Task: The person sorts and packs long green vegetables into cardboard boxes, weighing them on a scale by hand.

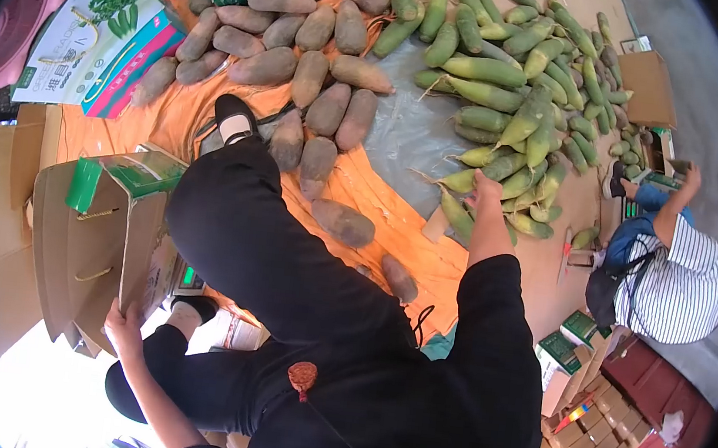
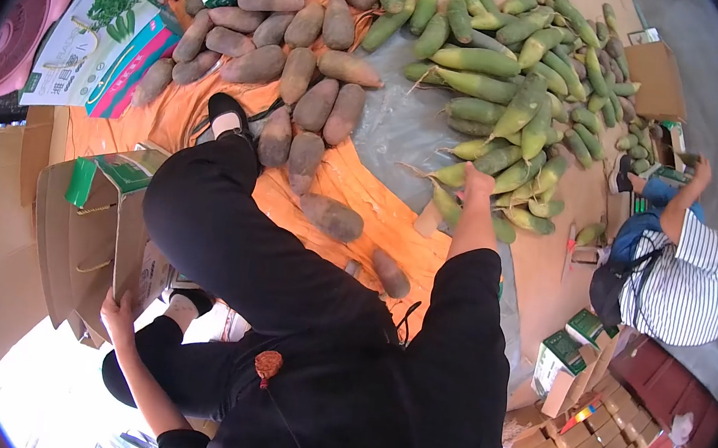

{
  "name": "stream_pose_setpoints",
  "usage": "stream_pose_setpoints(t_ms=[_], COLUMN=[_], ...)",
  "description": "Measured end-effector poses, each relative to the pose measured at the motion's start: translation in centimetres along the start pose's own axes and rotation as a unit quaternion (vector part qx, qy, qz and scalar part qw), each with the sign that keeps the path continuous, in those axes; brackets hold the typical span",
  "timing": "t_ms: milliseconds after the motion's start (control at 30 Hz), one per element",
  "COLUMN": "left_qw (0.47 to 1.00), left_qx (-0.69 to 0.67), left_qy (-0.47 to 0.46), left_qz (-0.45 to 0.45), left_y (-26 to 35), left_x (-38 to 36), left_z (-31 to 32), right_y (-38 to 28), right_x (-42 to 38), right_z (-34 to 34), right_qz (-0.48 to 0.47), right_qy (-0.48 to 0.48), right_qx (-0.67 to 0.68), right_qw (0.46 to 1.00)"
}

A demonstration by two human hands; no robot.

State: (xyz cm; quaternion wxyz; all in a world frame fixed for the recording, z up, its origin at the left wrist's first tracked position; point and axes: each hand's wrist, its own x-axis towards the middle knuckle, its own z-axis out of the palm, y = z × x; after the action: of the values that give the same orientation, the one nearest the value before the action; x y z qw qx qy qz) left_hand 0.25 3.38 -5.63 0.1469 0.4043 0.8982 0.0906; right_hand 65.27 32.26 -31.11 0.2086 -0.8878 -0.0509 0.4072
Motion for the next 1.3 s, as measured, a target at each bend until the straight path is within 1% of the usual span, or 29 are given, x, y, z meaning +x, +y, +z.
stream_pose_setpoints(t_ms=[33, 100, 167, 233, 300, 333, 367, 400, 433, 533, 567, 600, 633, 667, 733, 767, 833, 867, 933, 967, 1033, 1067, 1133, 1167, 1233, 1267, 1300], left_qw=[1.000, 0.999, 0.999, 1.000, 1.000, 1.000, 1.000, 1.000, 1.000, 1.000, 1.000, 1.000, 1.000, 1.000, 1.000, 1.000, 1.000, 1.000, 1.000, 1.000, 1.000, 1.000, 1.000, 0.999, 0.999, 1.000, 1.000], left_qx=[0.001, -0.030, -0.035, 0.021, -0.003, -0.010, -0.016, -0.018, -0.015, 0.014, 0.012, 0.014, 0.018, 0.008, 0.006, 0.000, -0.013, -0.013, -0.016, -0.020, -0.024, -0.018, -0.016, -0.019, -0.024, -0.021, -0.017], left_qy=[0.000, -0.001, -0.007, -0.001, -0.012, -0.014, -0.014, -0.010, -0.010, -0.005, -0.003, 0.002, 0.008, -0.011, -0.001, 0.005, 0.010, 0.003, -0.007, -0.006, -0.007, -0.005, 0.002, -0.007, -0.013, -0.006, -0.002], left_qz=[-0.004, -0.020, -0.020, 0.000, -0.003, -0.007, -0.012, 0.009, 0.007, 0.008, 0.004, 0.004, 0.003, -0.008, -0.003, 0.007, 0.013, 0.001, -0.012, -0.008, -0.004, -0.005, -0.009, -0.025, -0.042, -0.022, -0.001], left_y=[0.1, 0.6, 0.8, -0.2, -0.4, -0.2, -0.2, -1.4, -1.3, -0.1, 0.4, 0.9, 1.0, 0.5, -0.1, -0.3, -0.1, 0.2, 0.4, 0.4, 0.4, 0.6, 0.6, 0.4, 0.0, -0.1, -0.3], left_x=[-0.2, -0.1, 0.0, 0.2, 0.4, 0.5, 0.4, 0.5, 0.4, 0.2, 0.1, 0.0, 0.0, 0.0, 0.0, 0.1, 0.0, 0.1, 0.0, 0.0, -0.1, -0.1, 0.0, 0.0, 0.0, 0.1, 0.0], left_z=[0.0, 0.0, 0.1, 0.1, 0.3, 0.2, 0.1, 0.3, 0.0, 0.0, 0.1, 0.0, -0.2, -0.3, -0.1, 0.1, 0.1, 0.0, 0.0, 0.0, -0.1, -0.1, 0.0, 0.0, 0.0, 0.1, 0.1], right_y=[-0.1, 0.4, 0.8, 1.6, 2.8, 4.2, 5.3, 6.7, 8.4, 13.5, 15.5, 18.9, 19.3, 19.4, 17.9, 17.0, 15.5, 15.2, 14.6, 13.6, 11.6, 11.3, 10.2, 9.9, 9.7, 9.2, 9.1], right_x=[0.5, 1.3, 2.1, 2.0, 0.5, -0.5, -1.4, -2.4, -4.4, -10.5, -10.2, -8.4, -9.3, -9.8, -10.8, -11.3, -11.8, -11.5, -10.9, -11.3, -11.9, -11.9, -12.0, -12.0, -12.0, -11.7, -11.4], right_z=[0.2, -0.2, -0.4, -0.5, -0.6, -0.5, -0.6, -0.5, -0.2, 1.1, 1.7, 3.0, 3.9, 4.2, 4.3, 4.2, 4.3, 4.7, 5.5, 5.9, 7.0, 7.4, 8.3, 8.6, 8.8, 8.9, 8.7], right_qz=[-0.001, 0.014, 0.011, 0.010, -0.002, -0.041, -0.056, -0.071, -0.095, -0.173, -0.176, -0.234, -0.289, -0.288, -0.303, -0.303, -0.245, -0.244, -0.327, -0.326, -0.269, -0.269, -0.225, -0.231, -0.256, -0.260, -0.245], right_qy=[-0.002, -0.028, -0.023, -0.019, -0.060, -0.059, -0.084, -0.111, -0.135, -0.207, -0.208, -0.210, -0.211, -0.217, -0.163, -0.163, -0.152, -0.150, -0.087, -0.087, -0.070, -0.070, -0.026, -0.028, 0.018, 0.018, -0.004], right_qx=[-0.004, 0.043, 0.035, 0.031, 0.049, 0.054, 0.023, -0.010, -0.016, -0.036, -0.039, -0.134, -0.226, -0.229, -0.366, -0.368, -0.429, -0.430, -0.390, -0.391, -0.387, -0.388, -0.413, -0.413, -0.416, -0.414, -0.416], right_qw=[1.000, 0.999, 0.999, 0.999, 0.997, 0.996, 0.995, 0.991, 0.986, 0.962, 0.961, 0.940, 0.906, 0.904, 0.865, 0.864, 0.856, 0.856, 0.857, 0.856, 0.879, 0.878, 0.882, 0.880, 0.872, 0.872, 0.876])
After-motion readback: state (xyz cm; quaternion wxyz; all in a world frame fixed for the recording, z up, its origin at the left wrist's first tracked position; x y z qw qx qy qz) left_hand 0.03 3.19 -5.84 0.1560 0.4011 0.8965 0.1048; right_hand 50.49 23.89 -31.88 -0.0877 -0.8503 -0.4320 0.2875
